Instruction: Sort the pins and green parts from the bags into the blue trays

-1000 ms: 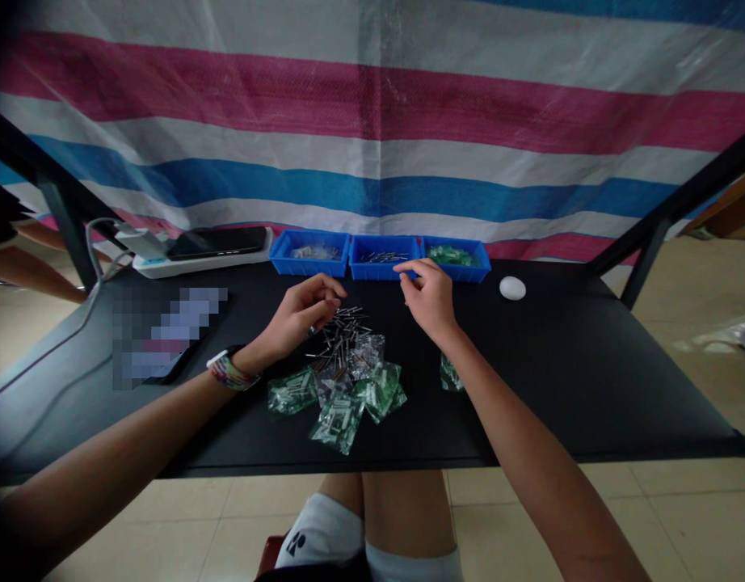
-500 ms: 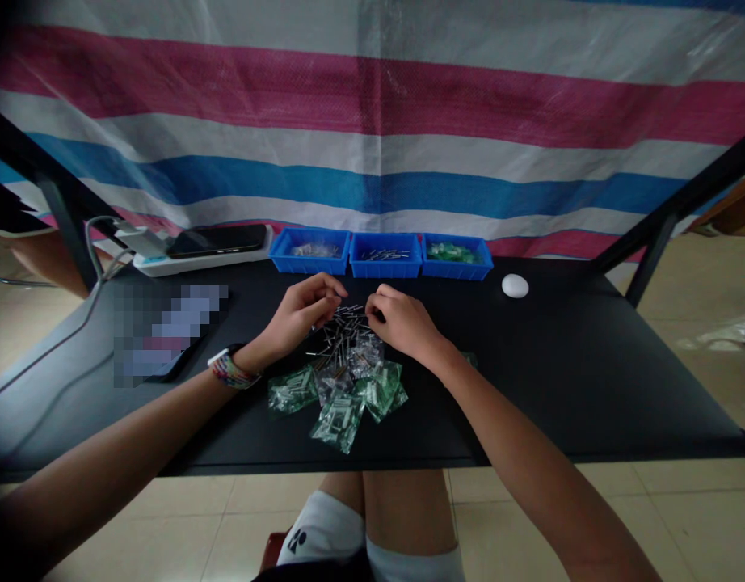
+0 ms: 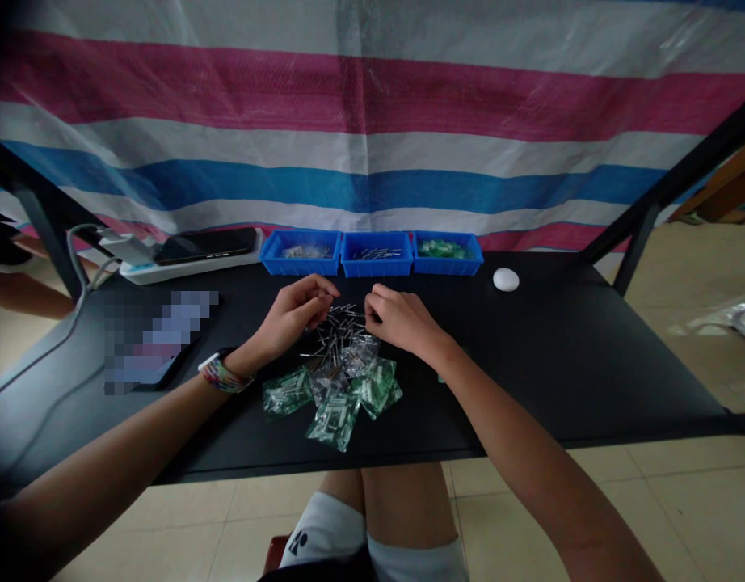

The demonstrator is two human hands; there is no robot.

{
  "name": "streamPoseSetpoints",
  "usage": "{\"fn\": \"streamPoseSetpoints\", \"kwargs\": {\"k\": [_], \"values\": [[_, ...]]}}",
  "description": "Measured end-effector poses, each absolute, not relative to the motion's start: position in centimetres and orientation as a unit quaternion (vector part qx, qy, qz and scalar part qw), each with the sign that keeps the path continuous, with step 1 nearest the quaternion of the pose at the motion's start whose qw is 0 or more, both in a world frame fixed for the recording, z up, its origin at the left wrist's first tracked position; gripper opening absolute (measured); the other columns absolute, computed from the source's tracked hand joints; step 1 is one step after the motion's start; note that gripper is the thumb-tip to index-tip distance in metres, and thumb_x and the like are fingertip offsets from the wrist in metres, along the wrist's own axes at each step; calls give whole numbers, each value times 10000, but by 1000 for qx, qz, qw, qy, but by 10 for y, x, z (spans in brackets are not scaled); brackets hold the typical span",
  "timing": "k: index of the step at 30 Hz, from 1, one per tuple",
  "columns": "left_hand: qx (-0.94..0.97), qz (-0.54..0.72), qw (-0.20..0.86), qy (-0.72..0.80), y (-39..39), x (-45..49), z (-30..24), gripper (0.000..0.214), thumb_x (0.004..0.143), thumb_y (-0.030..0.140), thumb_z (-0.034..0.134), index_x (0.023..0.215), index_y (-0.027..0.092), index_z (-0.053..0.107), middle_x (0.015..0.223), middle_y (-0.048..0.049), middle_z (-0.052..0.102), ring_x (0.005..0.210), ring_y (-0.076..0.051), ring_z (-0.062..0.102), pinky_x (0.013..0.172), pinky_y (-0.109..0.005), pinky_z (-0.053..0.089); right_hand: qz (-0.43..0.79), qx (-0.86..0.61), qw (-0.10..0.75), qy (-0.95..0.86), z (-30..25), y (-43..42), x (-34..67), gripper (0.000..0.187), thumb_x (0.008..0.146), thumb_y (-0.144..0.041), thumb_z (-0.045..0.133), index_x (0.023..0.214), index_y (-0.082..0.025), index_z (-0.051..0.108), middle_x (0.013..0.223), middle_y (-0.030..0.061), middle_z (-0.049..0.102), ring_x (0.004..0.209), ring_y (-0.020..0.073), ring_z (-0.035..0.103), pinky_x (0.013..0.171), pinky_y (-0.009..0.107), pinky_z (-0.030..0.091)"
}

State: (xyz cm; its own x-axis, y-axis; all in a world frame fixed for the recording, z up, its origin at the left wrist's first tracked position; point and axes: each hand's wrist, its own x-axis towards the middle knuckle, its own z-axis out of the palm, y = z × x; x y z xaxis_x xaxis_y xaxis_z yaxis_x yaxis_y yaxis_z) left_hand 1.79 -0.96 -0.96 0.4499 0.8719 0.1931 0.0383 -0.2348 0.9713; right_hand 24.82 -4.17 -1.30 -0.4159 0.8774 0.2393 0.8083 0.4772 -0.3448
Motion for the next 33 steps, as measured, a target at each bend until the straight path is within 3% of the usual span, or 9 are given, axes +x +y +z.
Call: {"fn": "streamPoseSetpoints", "kwargs": {"k": [8,18,21,26,33], "values": [[678,395,519,340,-8,19,-13,153,894,275,654,994,160,661,623,53,536,496,-84,460,459,-201,330,93,-506,224,-828,-16,-41,245,46,955,-201,710,986,-217,741,1023,31,681,771,144,610,626,298,342],[675,394,521,343,-10,19,-12,149,888,267,642,991,161,661,647,44,549,506,-83,463,463,-197,342,48,-498,196,-843,-20,-41,244,153,972,-162,628,922,-202,768,965,32,698,717,131,587,613,298,305],[677,393,520,344,-9,19,-12,147,889,268,647,989,163,667,656,41,558,506,-87,471,460,-201,347,82,-478,260,-835,-20,-40,245,123,947,-150,639,905,-203,742,936,24,680,721,125,577,621,280,331],[692,400,499,337,-10,18,-13,130,913,282,686,971,167,674,663,40,551,516,-87,479,473,-206,359,243,-427,456,-742,-18,-37,240,38,906,-211,692,886,-193,718,839,2,659,602,97,508,598,267,398],[742,416,430,304,-19,23,-16,176,993,349,705,995,173,695,870,-34,704,751,-143,667,654,-243,504,420,-392,511,-640,-18,-43,225,140,855,-303,766,920,-200,698,801,6,701,649,131,612,585,269,460]]}}
